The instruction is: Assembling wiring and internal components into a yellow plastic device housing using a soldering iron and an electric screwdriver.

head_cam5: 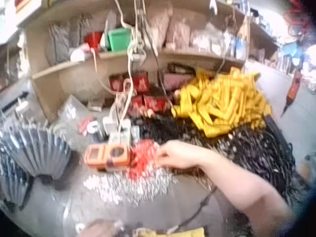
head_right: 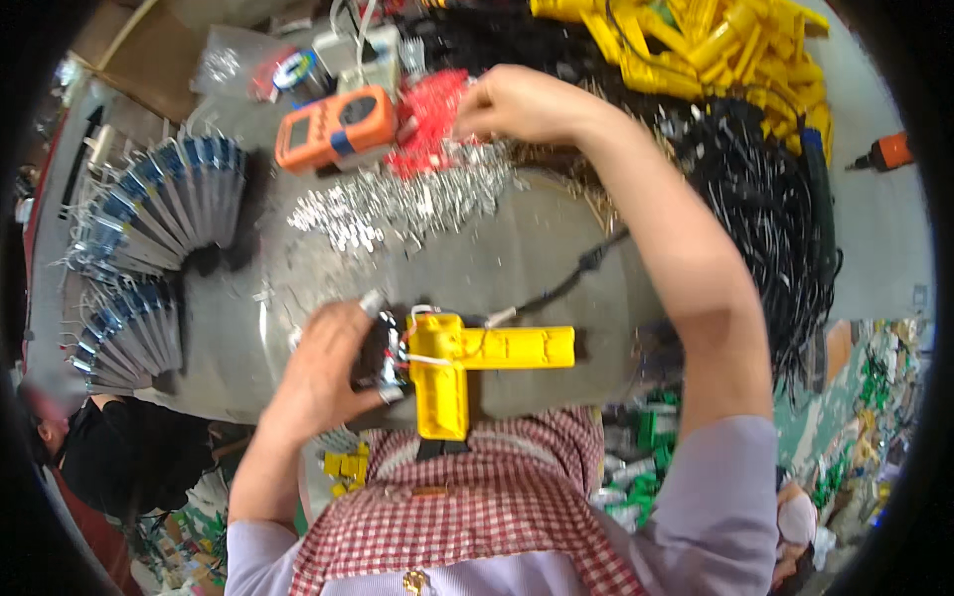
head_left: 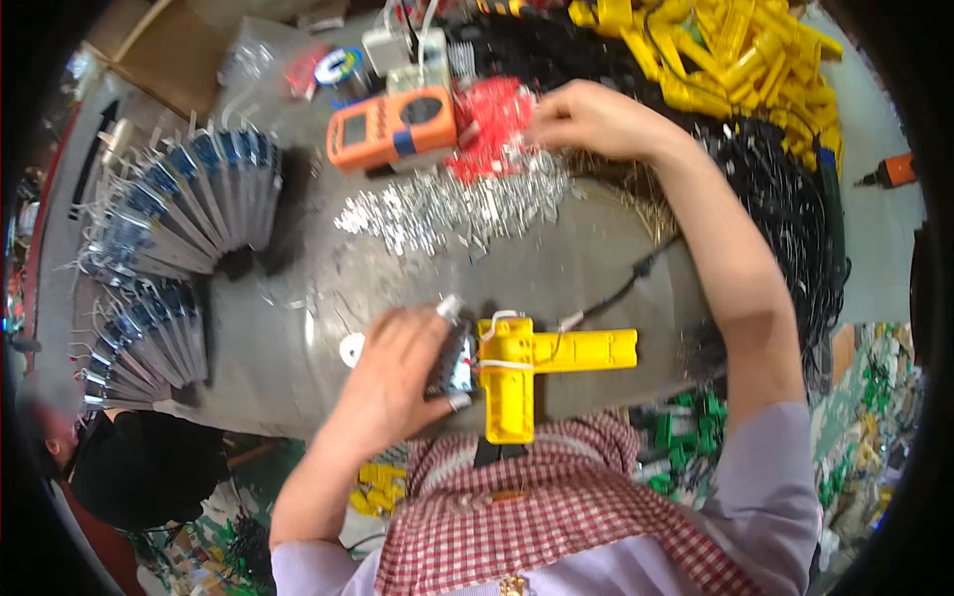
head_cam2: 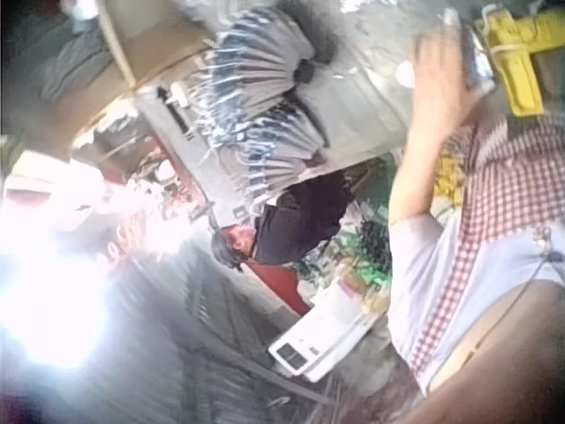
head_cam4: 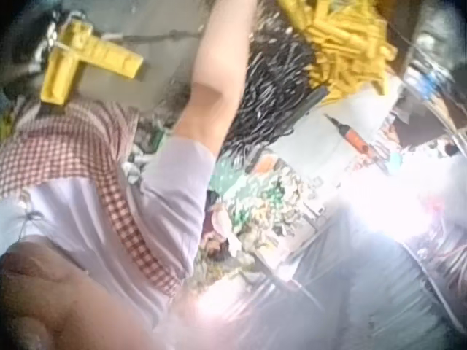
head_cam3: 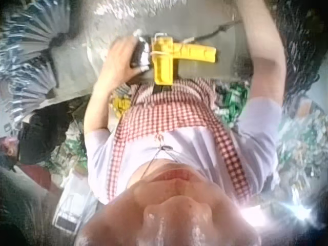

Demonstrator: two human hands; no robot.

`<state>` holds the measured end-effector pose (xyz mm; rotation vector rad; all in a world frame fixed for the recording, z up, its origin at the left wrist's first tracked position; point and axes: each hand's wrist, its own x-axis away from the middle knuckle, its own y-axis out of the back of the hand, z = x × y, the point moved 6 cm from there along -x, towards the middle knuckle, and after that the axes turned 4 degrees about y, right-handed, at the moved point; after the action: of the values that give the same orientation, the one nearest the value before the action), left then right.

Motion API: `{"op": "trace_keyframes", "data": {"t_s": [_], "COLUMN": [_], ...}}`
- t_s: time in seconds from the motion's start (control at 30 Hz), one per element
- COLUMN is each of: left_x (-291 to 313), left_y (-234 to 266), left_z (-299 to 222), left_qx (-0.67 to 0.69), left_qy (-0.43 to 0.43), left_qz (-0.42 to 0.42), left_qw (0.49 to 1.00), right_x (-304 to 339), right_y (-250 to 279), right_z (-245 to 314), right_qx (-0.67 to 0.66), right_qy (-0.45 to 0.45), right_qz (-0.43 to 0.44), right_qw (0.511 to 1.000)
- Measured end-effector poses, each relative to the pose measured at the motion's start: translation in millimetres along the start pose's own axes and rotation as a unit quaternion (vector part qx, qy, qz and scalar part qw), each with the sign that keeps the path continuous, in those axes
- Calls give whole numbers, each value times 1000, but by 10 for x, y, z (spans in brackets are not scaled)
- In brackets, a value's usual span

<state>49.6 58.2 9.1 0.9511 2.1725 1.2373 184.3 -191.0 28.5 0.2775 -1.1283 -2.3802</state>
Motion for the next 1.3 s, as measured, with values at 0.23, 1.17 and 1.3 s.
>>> {"op": "trace_keyframes", "data": {"t_s": [0.23, 1.17, 1.3], "left_x": [-327, -202, -224], "left_y": [165, -29, -33], "left_z": [-357, -230, -140], "left_qx": [49, 85, 167], "left_qy": [-51, -35, 3], "left_qz": [-59, -274, -212], "left_qw": [996, 957, 963], "right_x": [1074, 1011, 1018], "right_y": [-789, -1004, -963], "right_z": [475, 971, 971], "right_qx": [-45, -111, -113], "right_qy": [30, -60, -91], "right_qz": [40, -240, -185], "right_qw": [998, 963, 972]}}
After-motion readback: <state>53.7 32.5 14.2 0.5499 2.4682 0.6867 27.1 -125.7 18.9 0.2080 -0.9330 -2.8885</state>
